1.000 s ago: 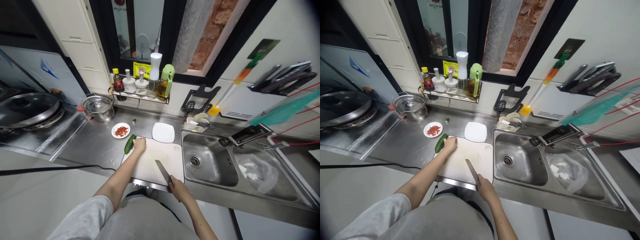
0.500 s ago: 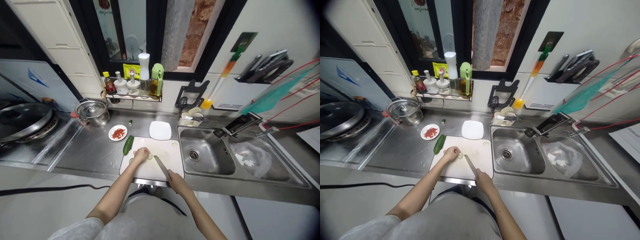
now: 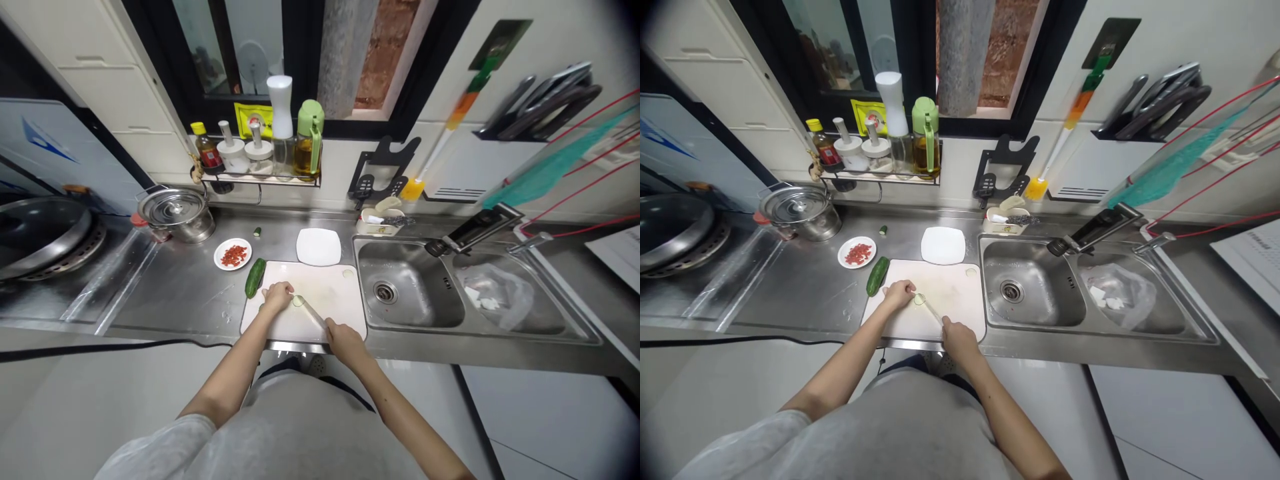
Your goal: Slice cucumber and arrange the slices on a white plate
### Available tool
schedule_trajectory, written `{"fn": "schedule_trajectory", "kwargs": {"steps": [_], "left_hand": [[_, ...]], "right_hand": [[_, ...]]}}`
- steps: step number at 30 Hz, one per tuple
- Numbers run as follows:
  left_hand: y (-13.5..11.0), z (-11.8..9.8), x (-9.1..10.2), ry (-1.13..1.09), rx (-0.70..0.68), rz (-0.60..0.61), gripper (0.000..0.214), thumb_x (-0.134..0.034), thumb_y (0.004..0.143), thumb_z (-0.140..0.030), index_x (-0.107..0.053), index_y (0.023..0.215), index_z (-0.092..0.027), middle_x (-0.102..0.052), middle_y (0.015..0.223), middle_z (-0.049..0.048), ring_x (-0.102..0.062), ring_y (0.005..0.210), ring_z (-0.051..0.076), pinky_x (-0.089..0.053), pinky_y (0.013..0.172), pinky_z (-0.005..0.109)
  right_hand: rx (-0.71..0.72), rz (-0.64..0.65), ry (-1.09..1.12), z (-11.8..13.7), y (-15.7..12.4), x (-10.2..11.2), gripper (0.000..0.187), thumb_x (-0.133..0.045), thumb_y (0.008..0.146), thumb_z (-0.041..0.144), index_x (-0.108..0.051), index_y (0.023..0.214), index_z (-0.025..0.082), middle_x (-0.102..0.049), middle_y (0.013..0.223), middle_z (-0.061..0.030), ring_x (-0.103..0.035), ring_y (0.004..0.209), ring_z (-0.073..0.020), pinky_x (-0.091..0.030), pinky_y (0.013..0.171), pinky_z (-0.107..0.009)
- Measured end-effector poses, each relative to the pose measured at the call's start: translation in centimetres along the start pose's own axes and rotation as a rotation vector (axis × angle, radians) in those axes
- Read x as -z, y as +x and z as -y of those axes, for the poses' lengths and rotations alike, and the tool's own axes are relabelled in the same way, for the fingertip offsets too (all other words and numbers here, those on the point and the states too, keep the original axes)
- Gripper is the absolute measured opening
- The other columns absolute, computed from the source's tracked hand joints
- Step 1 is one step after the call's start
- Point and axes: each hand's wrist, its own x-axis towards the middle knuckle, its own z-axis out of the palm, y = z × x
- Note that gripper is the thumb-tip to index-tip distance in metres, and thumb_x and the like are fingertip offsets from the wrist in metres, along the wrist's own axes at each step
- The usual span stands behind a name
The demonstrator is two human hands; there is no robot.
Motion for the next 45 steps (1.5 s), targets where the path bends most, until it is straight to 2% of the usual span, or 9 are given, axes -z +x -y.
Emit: {"fn": "schedule_trajectory", "kwargs": {"steps": [7,13,27,35,45], "left_hand": [[0.4,-0.2,0.1,0.012,0.023,0.010,0.020,-0.063,0.071,-0.022,-0.066,0.089,-0.028,-0.071,0.100,-0.0001,-0.057,0.104,0.023,-0.031,0.089,0.038],[0.4,-0.3,0.1,0.007,0.021,0.011,0.017,-0.063,0.072,-0.023,-0.065,0.088,-0.028,-0.070,0.100,0.0001,-0.057,0.105,0.024,-0.030,0.091,0.040],[0.4,-0.3,-0.1,0.023,0.031,0.008,0.017,-0.064,0.073,-0.026,-0.066,0.090,-0.028,-0.069,0.100,0.0015,-0.056,0.107,0.025,-0.030,0.091,0.040],[0.1,-0.2,-0.1,0.035,-0.034,0.031,0.016,-0.059,0.079,-0.028,-0.071,0.089,-0.034,-0.067,0.105,0.0025,-0.052,0.109,0.027,-0.029,0.091,0.043],[0.1,-0.1,0.0,0.034,-0.049,0.037,0.019,-0.058,0.080,-0.028,-0.073,0.090,-0.035,-0.065,0.109,0.0032,-0.049,0.111,0.027,-0.029,0.092,0.042]], "right_hand": [[0.014,0.019,-0.018,0.0,0.3,0.2,0.027,-0.029,0.095,0.021,-0.051,0.111,0.019,-0.069,0.091,-0.0112,-0.065,0.087,-0.0224,-0.038,0.067,-0.028],[0.015,0.057,-0.020,0.4,0.5,0.4,0.024,-0.031,0.096,0.020,-0.050,0.111,0.019,-0.068,0.093,-0.0116,-0.065,0.088,-0.0219,-0.038,0.067,-0.028],[0.035,0.051,-0.087,0.6,1.1,0.6,0.026,-0.032,0.094,0.015,-0.050,0.113,0.018,-0.068,0.090,-0.0126,-0.065,0.086,-0.0214,-0.040,0.067,-0.028],[0.077,0.059,-0.140,0.4,1.6,1.5,0.027,-0.034,0.093,0.014,-0.050,0.114,0.018,-0.068,0.093,-0.0131,-0.066,0.090,-0.0223,-0.042,0.068,-0.028],[0.094,0.084,-0.157,0.4,1.9,1.8,0.027,-0.034,0.093,0.014,-0.050,0.115,0.017,-0.068,0.094,-0.0141,-0.066,0.090,-0.0230,-0.043,0.068,-0.029]]}}
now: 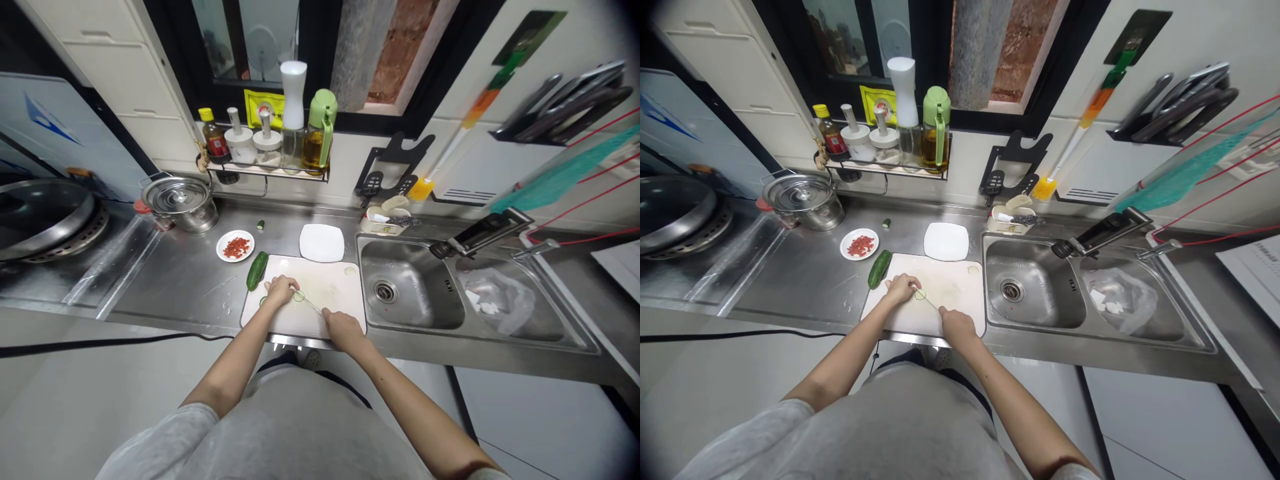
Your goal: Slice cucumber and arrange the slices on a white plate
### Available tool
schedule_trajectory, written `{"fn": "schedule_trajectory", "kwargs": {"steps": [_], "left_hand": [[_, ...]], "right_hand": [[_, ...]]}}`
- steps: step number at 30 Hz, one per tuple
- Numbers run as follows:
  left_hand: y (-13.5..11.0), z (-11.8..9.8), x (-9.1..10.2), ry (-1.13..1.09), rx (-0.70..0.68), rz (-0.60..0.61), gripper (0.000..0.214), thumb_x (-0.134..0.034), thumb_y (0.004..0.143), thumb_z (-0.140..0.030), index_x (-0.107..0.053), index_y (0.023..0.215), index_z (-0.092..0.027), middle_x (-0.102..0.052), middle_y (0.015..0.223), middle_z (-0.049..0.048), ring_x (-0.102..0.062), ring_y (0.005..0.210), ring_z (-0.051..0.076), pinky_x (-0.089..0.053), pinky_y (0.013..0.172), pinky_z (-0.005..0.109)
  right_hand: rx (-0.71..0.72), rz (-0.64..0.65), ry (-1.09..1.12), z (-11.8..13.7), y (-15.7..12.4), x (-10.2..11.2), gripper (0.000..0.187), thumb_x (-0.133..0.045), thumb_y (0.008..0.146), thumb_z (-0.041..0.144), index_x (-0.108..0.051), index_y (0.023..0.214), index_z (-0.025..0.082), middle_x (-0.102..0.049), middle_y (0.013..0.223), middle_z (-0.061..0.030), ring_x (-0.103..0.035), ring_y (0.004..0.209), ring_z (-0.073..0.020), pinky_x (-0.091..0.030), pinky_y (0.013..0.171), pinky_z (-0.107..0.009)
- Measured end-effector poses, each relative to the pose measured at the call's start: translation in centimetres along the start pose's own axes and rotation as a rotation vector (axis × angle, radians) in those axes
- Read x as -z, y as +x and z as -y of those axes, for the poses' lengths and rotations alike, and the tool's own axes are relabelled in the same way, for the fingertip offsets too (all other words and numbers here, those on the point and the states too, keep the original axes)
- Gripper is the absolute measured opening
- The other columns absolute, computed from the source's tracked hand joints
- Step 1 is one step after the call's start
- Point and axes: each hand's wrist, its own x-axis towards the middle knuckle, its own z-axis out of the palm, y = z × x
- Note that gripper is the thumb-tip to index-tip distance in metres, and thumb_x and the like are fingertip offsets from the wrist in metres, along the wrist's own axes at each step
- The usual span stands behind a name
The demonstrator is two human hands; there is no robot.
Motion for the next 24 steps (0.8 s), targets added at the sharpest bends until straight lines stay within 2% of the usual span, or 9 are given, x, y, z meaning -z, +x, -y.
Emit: {"fn": "schedule_trajectory", "kwargs": {"steps": [7,15,24], "left_hand": [[0.15,0.01,-0.12,-0.005,0.006,-0.005,0.018,-0.059,0.080,-0.027,-0.073,0.088,-0.034,-0.065,0.107,0.0029,-0.050,0.110,0.028,-0.029,0.093,0.043],[0.09,-0.09,-0.03,-0.006,0.009,0.004,0.019,-0.059,0.079,-0.026,-0.073,0.089,-0.035,-0.064,0.107,0.0039,-0.049,0.110,0.029,-0.029,0.091,0.044],[0.02,-0.25,0.05,-0.010,0.022,0.004,0.020,-0.059,0.078,-0.023,-0.073,0.088,-0.035,-0.065,0.107,0.0031,-0.050,0.110,0.029,-0.029,0.091,0.045]], "right_hand": [[-0.004,0.005,-0.004,-0.04,0.09,-0.14,0.028,-0.035,0.092,0.012,-0.049,0.115,0.017,-0.068,0.092,-0.0131,-0.066,0.091,-0.0233,-0.044,0.069,-0.029],[-0.001,0.058,0.009,-0.26,0.27,0.12,0.031,-0.035,0.090,0.009,-0.048,0.118,0.017,-0.067,0.100,-0.0148,-0.065,0.095,-0.0232,-0.045,0.073,-0.030],[-0.002,0.078,0.038,-0.58,0.04,-0.38,0.032,-0.033,0.091,0.010,-0.048,0.118,0.016,-0.067,0.099,-0.0164,-0.066,0.094,-0.0259,-0.045,0.070,-0.032]]}}
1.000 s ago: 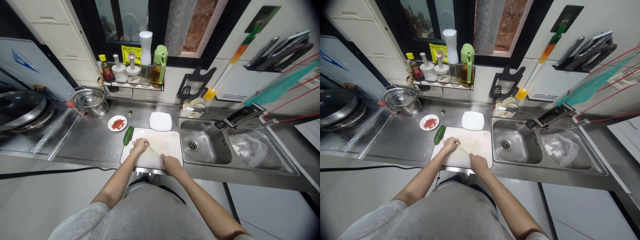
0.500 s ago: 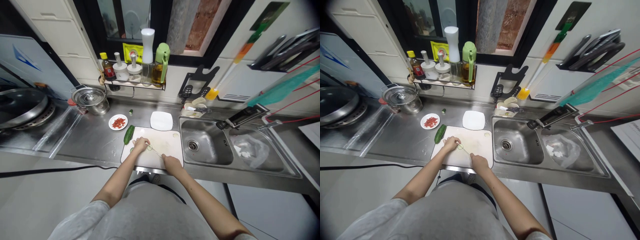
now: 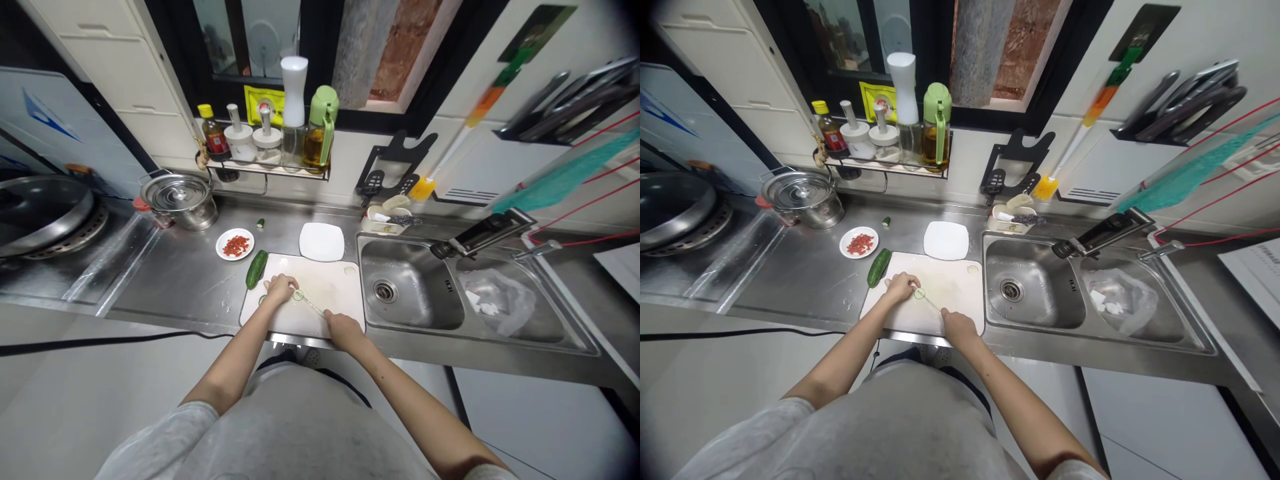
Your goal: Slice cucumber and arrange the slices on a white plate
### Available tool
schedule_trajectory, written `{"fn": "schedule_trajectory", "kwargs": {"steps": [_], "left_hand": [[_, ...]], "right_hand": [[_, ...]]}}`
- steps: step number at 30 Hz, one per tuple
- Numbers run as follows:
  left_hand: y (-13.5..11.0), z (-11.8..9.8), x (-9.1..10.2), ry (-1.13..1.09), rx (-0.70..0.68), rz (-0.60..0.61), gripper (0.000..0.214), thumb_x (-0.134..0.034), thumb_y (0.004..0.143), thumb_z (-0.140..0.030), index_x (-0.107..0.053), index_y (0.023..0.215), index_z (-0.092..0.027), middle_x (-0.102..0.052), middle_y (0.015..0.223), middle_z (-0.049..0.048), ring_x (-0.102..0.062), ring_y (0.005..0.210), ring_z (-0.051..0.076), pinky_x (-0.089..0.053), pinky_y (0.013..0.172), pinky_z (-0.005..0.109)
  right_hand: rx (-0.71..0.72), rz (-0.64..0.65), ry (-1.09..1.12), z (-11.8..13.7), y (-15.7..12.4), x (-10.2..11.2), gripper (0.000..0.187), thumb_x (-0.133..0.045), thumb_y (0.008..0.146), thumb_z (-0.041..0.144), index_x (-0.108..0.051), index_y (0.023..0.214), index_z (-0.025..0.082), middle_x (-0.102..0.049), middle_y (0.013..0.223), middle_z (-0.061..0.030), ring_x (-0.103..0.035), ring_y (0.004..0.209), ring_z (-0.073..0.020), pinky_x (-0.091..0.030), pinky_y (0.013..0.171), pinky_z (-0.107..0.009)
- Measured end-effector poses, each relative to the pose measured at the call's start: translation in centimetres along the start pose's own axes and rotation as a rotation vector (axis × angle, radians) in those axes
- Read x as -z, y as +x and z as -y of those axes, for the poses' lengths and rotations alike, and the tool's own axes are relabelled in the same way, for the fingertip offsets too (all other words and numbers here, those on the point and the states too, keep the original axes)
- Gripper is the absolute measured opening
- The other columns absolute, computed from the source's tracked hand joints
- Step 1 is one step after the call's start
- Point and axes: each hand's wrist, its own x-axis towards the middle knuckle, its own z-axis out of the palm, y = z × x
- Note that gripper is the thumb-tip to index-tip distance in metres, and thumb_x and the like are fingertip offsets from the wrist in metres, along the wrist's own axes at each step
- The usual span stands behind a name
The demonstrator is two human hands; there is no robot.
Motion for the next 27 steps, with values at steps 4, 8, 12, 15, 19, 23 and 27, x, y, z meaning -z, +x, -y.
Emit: {"fn": "schedule_trajectory", "kwargs": {"steps": [4,8,12,15,19,23,27], "left_hand": [[0.1,0.0,-0.1,0.002,0.005,0.004,0.022,-0.058,0.077,-0.022,-0.073,0.087,-0.035,-0.066,0.106,0.0030,-0.050,0.109,0.029,-0.030,0.091,0.044],[0.2,0.1,-0.2,0.010,0.001,-0.001,0.022,-0.058,0.077,-0.023,-0.073,0.088,-0.034,-0.066,0.106,0.0034,-0.051,0.108,0.028,-0.030,0.091,0.043],[0.2,0.1,-0.3,0.023,0.003,-0.004,0.023,-0.058,0.076,-0.022,-0.073,0.089,-0.033,-0.066,0.107,0.0034,-0.051,0.107,0.028,-0.029,0.091,0.043],[0.1,0.0,-0.2,0.026,0.000,-0.005,0.023,-0.057,0.077,-0.022,-0.073,0.089,-0.032,-0.065,0.107,0.0039,-0.052,0.106,0.028,-0.029,0.089,0.043],[-0.4,-0.2,0.0,0.028,-0.008,-0.011,0.024,-0.053,0.080,-0.022,-0.072,0.091,-0.032,-0.064,0.107,0.0048,-0.051,0.106,0.028,-0.029,0.088,0.043],[-1.4,-0.5,-0.3,0.077,-0.031,-0.083,0.022,-0.052,0.082,-0.028,-0.068,0.098,-0.027,-0.061,0.110,0.0079,-0.050,0.107,0.028,-0.028,0.089,0.043],[-2.3,-0.8,-1.0,0.120,-0.062,-0.120,0.022,-0.056,0.080,-0.031,-0.064,0.099,-0.023,-0.059,0.110,0.0097,-0.050,0.106,0.027,-0.027,0.090,0.042]], "right_hand": [[-0.019,0.001,-0.007,-0.3,-0.5,-0.6,0.034,-0.035,0.088,0.007,-0.049,0.117,0.017,-0.068,0.097,-0.0156,-0.066,0.094,-0.0257,-0.044,0.069,-0.030],[-0.034,0.013,0.009,-0.7,-1.3,-0.9,0.035,-0.038,0.085,0.005,-0.049,0.116,0.017,-0.068,0.097,-0.0154,-0.066,0.095,-0.0253,-0.042,0.070,-0.030],[-0.046,0.023,0.031,-1.3,-2.1,-1.5,0.034,-0.037,0.087,0.006,-0.049,0.116,0.018,-0.068,0.098,-0.0157,-0.066,0.095,-0.0253,-0.042,0.072,-0.030],[-0.052,0.005,0.026,-1.6,-2.5,-2.2,0.038,-0.034,0.086,0.003,-0.049,0.118,0.017,-0.068,0.097,-0.0150,-0.066,0.095,-0.0257,-0.042,0.073,-0.030],[-0.065,-0.009,0.035,-1.6,-2.8,-2.9,0.039,-0.033,0.086,0.002,-0.050,0.118,0.017,-0.069,0.096,-0.0146,-0.066,0.094,-0.0252,-0.042,0.071,-0.029],[-0.078,-0.012,0.063,-1.4,-2.9,-3.0,0.038,-0.035,0.085,0.002,-0.050,0.117,0.017,-0.069,0.097,-0.0152,-0.066,0.093,-0.0253,-0.042,0.070,-0.029],[-0.099,-0.025,0.095,-1.6,-2.7,-3.5,0.031,-0.035,0.090,0.008,-0.051,0.114,0.019,-0.069,0.096,-0.0142,-0.066,0.090,-0.0244,-0.040,0.068,-0.028]]}}
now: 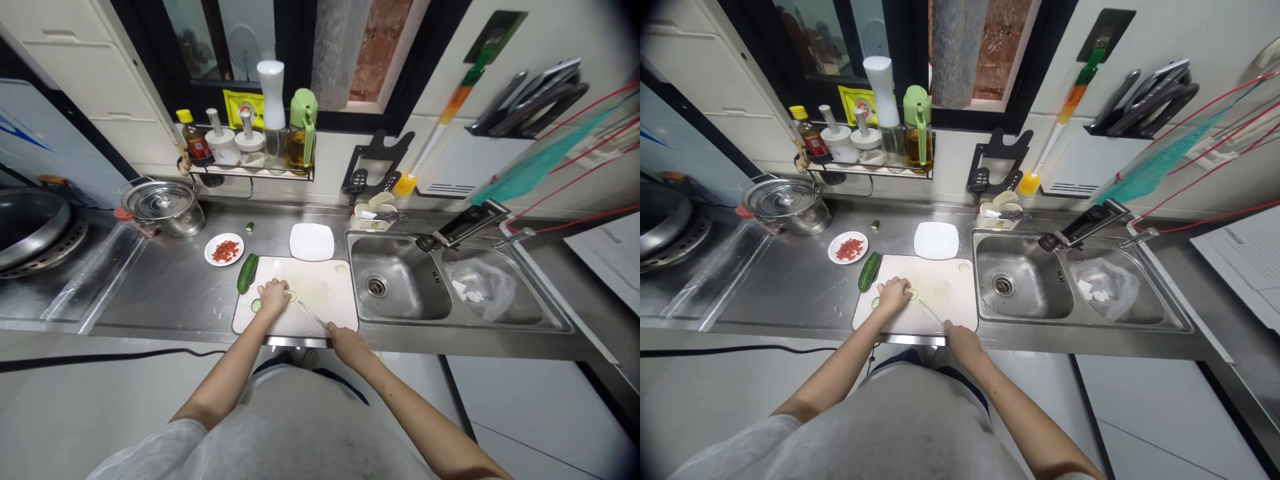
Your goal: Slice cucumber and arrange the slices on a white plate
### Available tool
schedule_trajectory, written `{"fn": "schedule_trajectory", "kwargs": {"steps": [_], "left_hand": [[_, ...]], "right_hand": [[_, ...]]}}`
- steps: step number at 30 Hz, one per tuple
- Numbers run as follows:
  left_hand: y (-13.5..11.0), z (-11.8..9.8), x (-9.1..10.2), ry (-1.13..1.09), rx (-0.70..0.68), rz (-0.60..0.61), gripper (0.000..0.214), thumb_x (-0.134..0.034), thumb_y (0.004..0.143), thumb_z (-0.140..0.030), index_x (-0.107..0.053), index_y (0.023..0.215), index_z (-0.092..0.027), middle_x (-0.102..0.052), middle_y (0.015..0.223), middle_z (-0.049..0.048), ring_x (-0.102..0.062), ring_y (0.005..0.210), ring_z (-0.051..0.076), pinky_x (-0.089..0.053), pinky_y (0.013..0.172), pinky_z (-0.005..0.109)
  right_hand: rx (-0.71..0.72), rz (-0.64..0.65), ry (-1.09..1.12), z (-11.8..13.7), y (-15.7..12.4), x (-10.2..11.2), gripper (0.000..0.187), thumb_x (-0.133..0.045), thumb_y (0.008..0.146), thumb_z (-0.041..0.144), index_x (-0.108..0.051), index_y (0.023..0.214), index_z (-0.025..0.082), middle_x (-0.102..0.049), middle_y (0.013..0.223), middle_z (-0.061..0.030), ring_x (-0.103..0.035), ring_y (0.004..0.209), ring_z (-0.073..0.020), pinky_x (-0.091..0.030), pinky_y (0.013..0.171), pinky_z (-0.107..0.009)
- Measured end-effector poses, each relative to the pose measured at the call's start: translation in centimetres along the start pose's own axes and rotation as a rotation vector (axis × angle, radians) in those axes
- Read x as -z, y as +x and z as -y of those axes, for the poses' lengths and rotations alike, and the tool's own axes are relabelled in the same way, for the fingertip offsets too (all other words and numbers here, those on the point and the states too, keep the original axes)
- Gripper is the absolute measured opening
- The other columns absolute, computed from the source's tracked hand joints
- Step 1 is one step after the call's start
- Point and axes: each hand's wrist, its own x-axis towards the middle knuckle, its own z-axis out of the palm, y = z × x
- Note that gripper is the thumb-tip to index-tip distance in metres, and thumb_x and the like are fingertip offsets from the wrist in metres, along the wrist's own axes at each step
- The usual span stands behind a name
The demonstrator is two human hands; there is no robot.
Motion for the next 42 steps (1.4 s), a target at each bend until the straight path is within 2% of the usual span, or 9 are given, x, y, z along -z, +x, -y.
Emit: {"fn": "schedule_trajectory", "kwargs": {"steps": [5,9,15,19,24,27,35,39,42], "left_hand": [[-0.3,-0.4,-0.5,-0.036,-0.006,-0.015,0.019,-0.053,0.079,-0.021,-0.063,0.095,-0.022,-0.061,0.107,0.0084,-0.053,0.104,0.026,-0.027,0.088,0.040],[-0.5,-0.7,-0.3,-0.120,0.018,-0.012,0.018,-0.051,0.077,-0.014,-0.061,0.090,-0.022,-0.067,0.094,0.0042,-0.057,0.097,0.023,-0.028,0.086,0.038],[-1.9,-0.5,0.3,-0.346,0.118,-0.030,0.011,-0.056,0.077,-0.020,-0.062,0.086,-0.023,-0.070,0.088,-0.0012,-0.062,0.086,0.018,-0.030,0.086,0.035],[-3.5,2.2,0.8,-0.435,0.162,-0.072,0.012,-0.061,0.075,-0.023,-0.063,0.087,-0.024,-0.071,0.086,-0.0031,-0.063,0.083,0.015,-0.033,0.085,0.031],[-4.9,6.9,1.7,-0.391,0.255,-0.137,0.014,-0.060,0.075,-0.022,-0.064,0.089,-0.023,-0.069,0.083,-0.0023,-0.062,0.081,0.015,-0.036,0.079,0.028],[-5.1,8.3,2.0,-0.360,0.282,-0.125,0.013,-0.058,0.077,-0.022,-0.064,0.089,-0.023,-0.069,0.083,-0.0015,-0.062,0.081,0.015,-0.036,0.078,0.029],[-5.0,7.7,2.4,-0.136,0.294,-0.122,0.016,-0.053,0.081,-0.019,-0.064,0.090,-0.024,-0.070,0.093,0.0033,-0.060,0.093,0.022,-0.031,0.084,0.036],[-5.3,7.5,2.4,-0.149,0.283,-0.134,0.015,-0.054,0.081,-0.023,-0.064,0.092,-0.023,-0.069,0.101,0.0050,-0.058,0.098,0.022,-0.032,0.085,0.036],[-5.2,7.2,2.3,-0.180,0.268,-0.197,0.016,-0.054,0.083,-0.026,-0.065,0.095,-0.024,-0.068,0.105,0.0052,-0.058,0.098,0.022,-0.032,0.086,0.037]], "right_hand": [[0.017,-0.034,0.031,-0.8,0.0,-0.8,0.023,-0.033,0.096,0.019,-0.051,0.110,0.020,-0.069,0.094,-0.0120,-0.065,0.087,-0.0228,-0.035,0.065,-0.027],[0.010,-0.076,0.086,-1.3,0.2,-0.8,0.023,-0.033,0.098,0.028,-0.051,0.108,0.020,-0.069,0.091,-0.0110,-0.064,0.085,-0.0222,-0.030,0.062,-0.026],[-0.074,-0.158,0.237,-1.5,1.9,-0.8,0.023,-0.033,0.098,0.029,-0.047,0.112,0.018,-0.068,0.093,-0.0113,-0.062,0.086,-0.0212,-0.027,0.063,-0.026],[-0.053,-0.175,0.330,-1.3,2.9,-1.1,0.019,-0.037,0.096,0.027,-0.048,0.109,0.018,-0.067,0.090,-0.0097,-0.061,0.085,-0.0202,-0.027,0.063,-0.025],[-0.029,-0.152,0.349,-1.1,3.3,-0.7,0.020,-0.038,0.095,0.026,-0.049,0.109,0.018,-0.066,0.089,-0.0081,-0.060,0.085,-0.0196,-0.029,0.065,-0.025],[-0.041,-0.143,0.323,-1.0,3.3,-0.3,0.022,-0.036,0.095,0.027,-0.048,0.111,0.018,-0.066,0.090,-0.0082,-0.060,0.085,-0.0197,-0.030,0.066,-0.025],[-0.029,-0.150,0.278,-0.6,3.6,0.0,0.023,-0.033,0.096,0.027,-0.049,0.110,0.018,-0.067,0.091,-0.0089,-0.060,0.085,-0.0201,-0.032,0.067,-0.026],[-0.040,-0.153,0.293,-0.8,3.8,-0.4,0.022,-0.034,0.096,0.027,-0.049,0.110,0.018,-0.067,0.091,-0.0090,-0.060,0.086,-0.0198,-0.030,0.066,-0.026],[-0.042,-0.170,0.331,-1.0,3.8,-0.8,0.020,-0.036,0.095,0.026,-0.049,0.108,0.017,-0.067,0.091,-0.0092,-0.059,0.084,-0.0194,-0.028,0.064,-0.025]]}}
